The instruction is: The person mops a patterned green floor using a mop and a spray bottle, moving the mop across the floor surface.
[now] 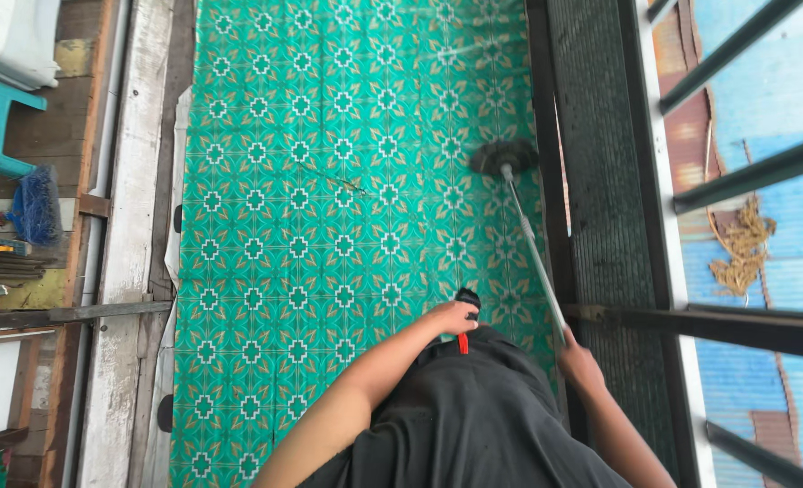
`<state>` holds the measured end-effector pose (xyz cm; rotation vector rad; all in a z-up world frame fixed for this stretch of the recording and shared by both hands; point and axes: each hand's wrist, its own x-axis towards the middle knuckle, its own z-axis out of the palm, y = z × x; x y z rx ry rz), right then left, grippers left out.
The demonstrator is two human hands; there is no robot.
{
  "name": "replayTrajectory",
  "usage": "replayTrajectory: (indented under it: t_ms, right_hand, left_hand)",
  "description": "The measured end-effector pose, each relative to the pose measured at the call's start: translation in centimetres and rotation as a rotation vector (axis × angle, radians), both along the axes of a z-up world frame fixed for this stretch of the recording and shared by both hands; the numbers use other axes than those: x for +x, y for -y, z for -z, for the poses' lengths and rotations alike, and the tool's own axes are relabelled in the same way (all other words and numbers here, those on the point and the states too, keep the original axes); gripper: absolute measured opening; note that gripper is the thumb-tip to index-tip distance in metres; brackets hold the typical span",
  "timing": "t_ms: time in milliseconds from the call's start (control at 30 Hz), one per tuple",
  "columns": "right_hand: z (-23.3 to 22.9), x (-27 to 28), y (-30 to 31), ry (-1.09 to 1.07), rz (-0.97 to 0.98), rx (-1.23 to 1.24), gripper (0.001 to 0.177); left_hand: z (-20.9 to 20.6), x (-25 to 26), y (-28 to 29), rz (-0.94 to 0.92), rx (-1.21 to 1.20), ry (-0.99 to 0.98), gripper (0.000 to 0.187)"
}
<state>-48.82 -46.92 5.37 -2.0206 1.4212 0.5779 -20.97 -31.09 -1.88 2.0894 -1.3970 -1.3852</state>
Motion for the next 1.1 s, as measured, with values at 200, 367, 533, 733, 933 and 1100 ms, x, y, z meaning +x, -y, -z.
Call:
replayTrajectory:
  t_ms: [200, 367, 533, 733, 933, 1100]
  right_hand:
    - [-4.7, -11.7, -9.9, -0.140, 0.091, 0.097, 0.062]
    - [-5.8, -13.3, -12.4, -0.146, 0.166, 0.181, 0.060]
    - [-4.8, -11.0, -7.5, -0.131, 0.157, 0.177, 0.058]
    - [-1.5, -2.5, 6.1, -0.049, 0.007, 0.033, 0.057]
    - [1.6, 10.6, 21.3, 0.084, -0.108, -0.041, 0.057]
    - [2.9, 22.1, 28.2, 0.121, -0.171, -0.079, 0.059]
  left_hand:
    - [0.3, -1.5, -1.5, 0.054, 0.024, -0.050, 0.059]
    - [0.2, -2.1, -0.1, 0.098, 0.023, -0.048, 0.057]
    - [0.1, -0.9, 3.5, 0.032, 0.031, -0.075, 0.056]
    - [-0.1, 2.0, 9.2, -0.059, 0.051, -0.050, 0.056]
    - [-0.7, 4.5, 12.5, -0.196, -0.011, -0.037, 0.056]
    - [-1.0, 5.0, 12.3, -0.279, 0.047, 0.005, 0.055]
